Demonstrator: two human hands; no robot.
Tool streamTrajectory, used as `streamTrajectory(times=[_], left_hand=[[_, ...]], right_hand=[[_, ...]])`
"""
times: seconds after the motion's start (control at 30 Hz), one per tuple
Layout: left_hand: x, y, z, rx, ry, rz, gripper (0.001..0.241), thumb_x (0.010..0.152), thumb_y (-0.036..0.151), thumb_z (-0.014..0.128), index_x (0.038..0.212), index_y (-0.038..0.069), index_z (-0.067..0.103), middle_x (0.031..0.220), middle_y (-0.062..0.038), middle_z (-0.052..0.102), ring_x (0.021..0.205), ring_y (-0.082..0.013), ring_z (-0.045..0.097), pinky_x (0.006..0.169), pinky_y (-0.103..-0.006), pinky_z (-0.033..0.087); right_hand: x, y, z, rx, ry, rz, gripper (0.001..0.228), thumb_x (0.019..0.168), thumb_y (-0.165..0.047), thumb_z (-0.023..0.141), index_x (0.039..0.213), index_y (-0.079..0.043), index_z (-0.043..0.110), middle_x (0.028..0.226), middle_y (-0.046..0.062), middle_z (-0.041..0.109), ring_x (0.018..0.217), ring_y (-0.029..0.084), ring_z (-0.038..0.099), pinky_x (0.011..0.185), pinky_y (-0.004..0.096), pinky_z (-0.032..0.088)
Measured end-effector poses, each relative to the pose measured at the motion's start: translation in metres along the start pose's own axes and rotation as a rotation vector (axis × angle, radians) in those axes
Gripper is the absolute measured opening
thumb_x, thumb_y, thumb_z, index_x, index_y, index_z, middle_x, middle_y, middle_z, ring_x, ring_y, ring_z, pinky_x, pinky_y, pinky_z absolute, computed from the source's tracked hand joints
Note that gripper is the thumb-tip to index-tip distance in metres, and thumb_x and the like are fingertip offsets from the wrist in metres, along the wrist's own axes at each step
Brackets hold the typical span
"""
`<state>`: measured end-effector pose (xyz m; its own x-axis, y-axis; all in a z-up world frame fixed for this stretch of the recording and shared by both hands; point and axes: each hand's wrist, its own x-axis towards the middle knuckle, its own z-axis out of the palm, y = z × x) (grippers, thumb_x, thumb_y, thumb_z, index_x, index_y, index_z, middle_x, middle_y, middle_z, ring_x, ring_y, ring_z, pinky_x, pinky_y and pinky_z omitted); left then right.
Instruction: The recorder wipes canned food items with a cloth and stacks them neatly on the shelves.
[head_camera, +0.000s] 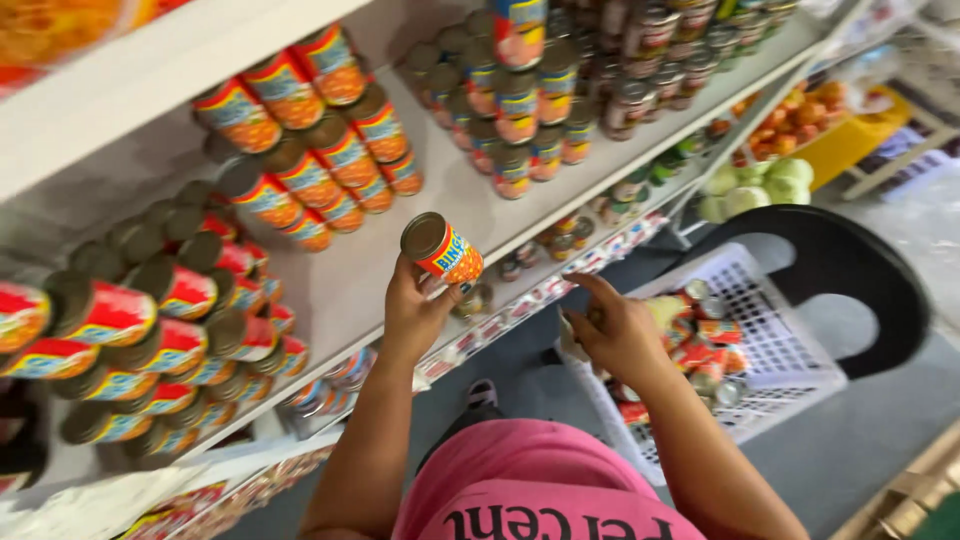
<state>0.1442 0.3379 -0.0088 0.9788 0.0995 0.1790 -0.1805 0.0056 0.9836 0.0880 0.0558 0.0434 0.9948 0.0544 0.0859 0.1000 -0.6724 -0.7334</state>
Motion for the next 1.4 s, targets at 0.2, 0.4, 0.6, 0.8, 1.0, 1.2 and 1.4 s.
streamTrajectory(times=[0.2, 0.4, 0.6, 0.8, 1.0, 1.2, 1.4], left_hand=[[0.015, 0.033, -0.071, 0.302, 0.086, -0.120, 0.074, 0.071, -0.003, 0.084, 0.137, 0.001, 0.051, 0.128, -0.020, 0.065, 0.129, -0.0367, 0.060, 0.110, -0.0478, 0.049], [0.031, 0.014, -0.123, 0.426, 0.094, -0.153, 0.074, 0.071, -0.003, 0.082, 0.138, 0.001, 0.052, 0.135, -0.026, 0.061, 0.133, -0.0459, 0.053, 0.110, -0.0531, 0.049], [0.041, -0.011, -0.144, 0.542, 0.293, 0.044, 0.070, 0.068, -0.011, 0.073, 0.134, -0.004, 0.051, 0.129, -0.031, 0.051, 0.124, -0.0517, 0.053, 0.101, -0.0531, 0.057], [0.033, -0.045, -0.146, 0.450, 0.379, 0.237, 0.076, 0.076, -0.008, 0.057, 0.151, -0.002, 0.045, 0.142, -0.032, 0.049, 0.135, -0.0437, 0.048, 0.114, -0.0498, 0.044], [0.029, -0.060, -0.148, 0.337, 0.416, 0.212, 0.079, 0.080, -0.005, 0.062, 0.156, 0.000, 0.040, 0.153, -0.030, 0.041, 0.145, -0.0390, 0.040, 0.122, -0.0477, 0.034], [0.029, -0.072, -0.148, 0.338, 0.410, 0.211, 0.086, 0.078, -0.007, 0.064, 0.159, 0.004, 0.037, 0.158, -0.023, 0.039, 0.149, -0.0312, 0.036, 0.126, -0.0440, 0.027], [0.024, -0.074, -0.150, 0.438, 0.444, 0.201, 0.082, 0.080, -0.005, 0.065, 0.157, 0.002, 0.038, 0.159, -0.023, 0.038, 0.150, -0.0318, 0.034, 0.127, -0.0437, 0.024]], right_hand=[[0.081, -0.086, 0.099, 0.161, -0.147, -0.292, 0.077, 0.079, -0.015, 0.077, 0.151, -0.023, 0.051, 0.118, 0.014, 0.067, 0.107, 0.046, 0.067, 0.089, 0.061, 0.054], [0.131, -0.132, 0.176, 0.154, -0.367, -0.295, 0.070, 0.084, -0.028, 0.078, 0.148, -0.025, 0.050, 0.124, 0.016, 0.066, 0.113, 0.047, 0.066, 0.098, 0.063, 0.053], [0.144, -0.143, 0.237, 0.085, -0.342, -0.154, 0.065, 0.089, -0.034, 0.073, 0.148, -0.039, 0.046, 0.130, 0.008, 0.058, 0.108, 0.047, 0.068, 0.097, 0.061, 0.055], [0.157, -0.139, 0.272, 0.148, -0.312, -0.107, 0.065, 0.085, -0.029, 0.077, 0.145, -0.026, 0.052, 0.119, 0.015, 0.062, 0.109, 0.048, 0.067, 0.094, 0.060, 0.057], [0.151, -0.151, 0.269, 0.107, -0.314, -0.108, 0.065, 0.087, -0.029, 0.075, 0.147, -0.028, 0.050, 0.119, 0.014, 0.064, 0.109, 0.045, 0.068, 0.095, 0.058, 0.057], [0.148, -0.154, 0.268, 0.038, -0.301, -0.157, 0.065, 0.088, -0.027, 0.073, 0.148, -0.023, 0.048, 0.115, 0.013, 0.063, 0.105, 0.044, 0.069, 0.092, 0.057, 0.058], [0.150, -0.149, 0.271, 0.058, -0.310, -0.195, 0.056, 0.091, -0.027, 0.071, 0.143, -0.019, 0.051, 0.111, 0.012, 0.061, 0.103, 0.044, 0.069, 0.088, 0.056, 0.059]])
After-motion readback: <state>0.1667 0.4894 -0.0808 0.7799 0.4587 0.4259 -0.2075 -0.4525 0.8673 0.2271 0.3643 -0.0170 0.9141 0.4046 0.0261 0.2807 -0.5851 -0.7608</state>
